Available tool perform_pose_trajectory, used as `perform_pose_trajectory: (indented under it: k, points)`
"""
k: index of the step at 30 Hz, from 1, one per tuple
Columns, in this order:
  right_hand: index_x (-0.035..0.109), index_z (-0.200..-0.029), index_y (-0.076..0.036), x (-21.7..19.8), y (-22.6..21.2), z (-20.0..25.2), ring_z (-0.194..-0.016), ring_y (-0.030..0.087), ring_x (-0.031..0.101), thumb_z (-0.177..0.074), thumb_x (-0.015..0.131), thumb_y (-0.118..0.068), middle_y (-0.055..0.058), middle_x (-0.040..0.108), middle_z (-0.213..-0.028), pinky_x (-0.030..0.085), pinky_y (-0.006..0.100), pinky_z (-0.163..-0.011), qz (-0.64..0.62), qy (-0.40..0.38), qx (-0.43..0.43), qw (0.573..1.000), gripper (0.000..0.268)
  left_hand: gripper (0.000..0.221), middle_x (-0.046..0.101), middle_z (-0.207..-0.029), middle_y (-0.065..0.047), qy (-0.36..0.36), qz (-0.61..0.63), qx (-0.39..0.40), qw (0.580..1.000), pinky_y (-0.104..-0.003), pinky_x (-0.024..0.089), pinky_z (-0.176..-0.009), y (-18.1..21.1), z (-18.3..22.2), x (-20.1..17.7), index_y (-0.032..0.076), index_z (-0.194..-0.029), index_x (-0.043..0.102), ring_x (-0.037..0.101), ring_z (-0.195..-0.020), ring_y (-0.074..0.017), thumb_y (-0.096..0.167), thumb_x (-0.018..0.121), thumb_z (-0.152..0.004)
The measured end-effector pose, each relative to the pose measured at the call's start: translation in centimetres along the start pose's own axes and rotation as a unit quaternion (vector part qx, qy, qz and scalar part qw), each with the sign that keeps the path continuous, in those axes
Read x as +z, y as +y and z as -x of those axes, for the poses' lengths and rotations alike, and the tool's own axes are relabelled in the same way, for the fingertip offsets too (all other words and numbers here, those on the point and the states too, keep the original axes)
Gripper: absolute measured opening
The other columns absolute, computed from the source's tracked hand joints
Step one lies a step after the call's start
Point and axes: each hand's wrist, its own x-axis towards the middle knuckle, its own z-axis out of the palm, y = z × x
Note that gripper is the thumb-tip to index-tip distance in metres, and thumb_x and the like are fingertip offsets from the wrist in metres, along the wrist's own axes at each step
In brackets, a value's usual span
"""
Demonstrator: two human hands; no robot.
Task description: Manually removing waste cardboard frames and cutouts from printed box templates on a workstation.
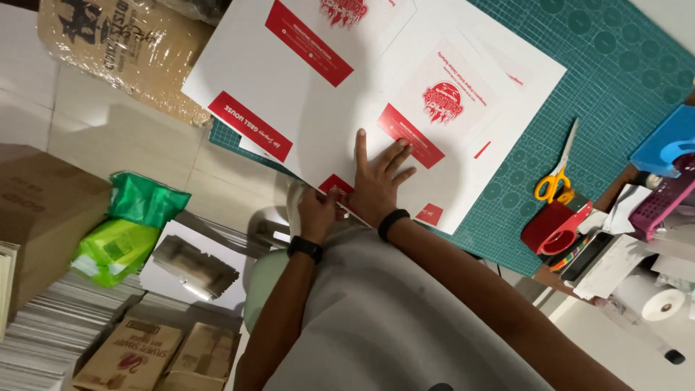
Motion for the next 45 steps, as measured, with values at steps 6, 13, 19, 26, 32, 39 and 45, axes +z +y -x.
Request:
perform_pose_trajectory:
  k: [6,13,19,26,32,39,45]
  points:
    - [-0.012,-0.165,-0.023,-1.5,0.4,0.3,-0.141,0.073,-0.002,-0.064,0.093,-0.040,0.055,-0.001,-0.151,0.021,0.084,-0.105,-0.050,-0.042,-0.029,0.997,0.147,0.063,0.068,-0.116,-0.028,-0.081,-0.005,-0.012,0.997,-0.057,0.056,-0.091,3.2,1.1,-1.1,-0.001,-0.126,0.051,0.068,-0.112,-0.0454,0.055,0.060,-0.098]
    - [-0.018,-0.164,-0.024,-2.1,0.6,0.0,-0.141,0.072,-0.008,-0.069,0.089,-0.038,0.054,-0.006,-0.152,0.015,0.084,-0.105,-0.080,-0.098,-0.028,0.992,0.144,0.034,0.066,-0.105,-0.027,-0.041,0.017,0.047,0.998,-0.056,0.055,-0.084,-0.5,-0.2,0.3,-0.005,-0.119,0.057,0.067,-0.102,-0.0444,0.022,0.063,-0.100]
    - [-0.020,-0.163,-0.024,-2.5,0.2,0.1,-0.141,0.073,-0.008,-0.072,0.087,-0.032,0.054,-0.006,-0.152,0.013,0.084,-0.105,-0.068,-0.084,-0.023,0.994,0.141,0.029,0.072,-0.088,-0.014,-0.049,-0.009,-0.028,0.998,-0.042,0.058,-0.072,0.0,-0.1,0.7,0.004,-0.108,0.064,0.073,-0.079,-0.0261,0.033,0.057,-0.104]
    - [-0.015,-0.165,-0.023,-3.2,-0.3,0.7,-0.142,0.071,-0.008,-0.079,0.077,-0.022,0.053,-0.005,-0.153,0.013,0.083,-0.107,-0.070,-0.072,-0.019,0.995,0.126,0.033,0.071,-0.101,-0.019,-0.016,0.052,-0.026,0.998,-0.046,0.056,-0.078,-3.1,-1.5,1.7,0.001,-0.114,0.064,0.070,-0.094,-0.0323,0.031,0.055,-0.103]
    - [-0.006,-0.167,-0.022,-0.9,-0.2,0.6,-0.142,0.072,0.004,-0.074,0.084,-0.029,0.054,0.004,-0.152,0.025,0.082,-0.106,-0.015,0.011,-0.025,1.000,0.129,0.027,0.068,-0.090,-0.015,-0.019,0.071,0.022,0.997,-0.047,0.054,-0.079,-1.9,-0.3,0.8,0.003,-0.100,0.067,0.067,-0.088,-0.0289,0.027,0.055,-0.099]
    - [-0.010,-0.165,-0.017,1.5,1.3,0.5,-0.144,0.071,0.001,-0.068,0.092,-0.044,0.054,-0.002,-0.153,0.020,0.084,-0.106,-0.077,-0.002,-0.044,0.996,0.144,0.035,0.063,-0.089,-0.012,-0.070,0.089,-0.012,0.993,-0.043,0.049,-0.077,-4.5,1.9,0.5,0.003,-0.100,0.067,0.060,-0.085,-0.0243,0.037,0.060,-0.093]
    - [-0.003,-0.166,-0.035,-3.5,0.8,0.9,-0.149,0.062,-0.003,-0.062,0.096,-0.037,0.045,-0.003,-0.158,0.009,0.078,-0.114,-0.145,-0.083,-0.003,0.986,0.143,0.045,0.068,-0.095,-0.018,-0.092,0.070,0.051,0.992,-0.040,0.055,-0.069,-4.2,-1.6,0.3,0.000,-0.115,0.064,0.065,-0.077,-0.0243,0.042,0.063,-0.099]
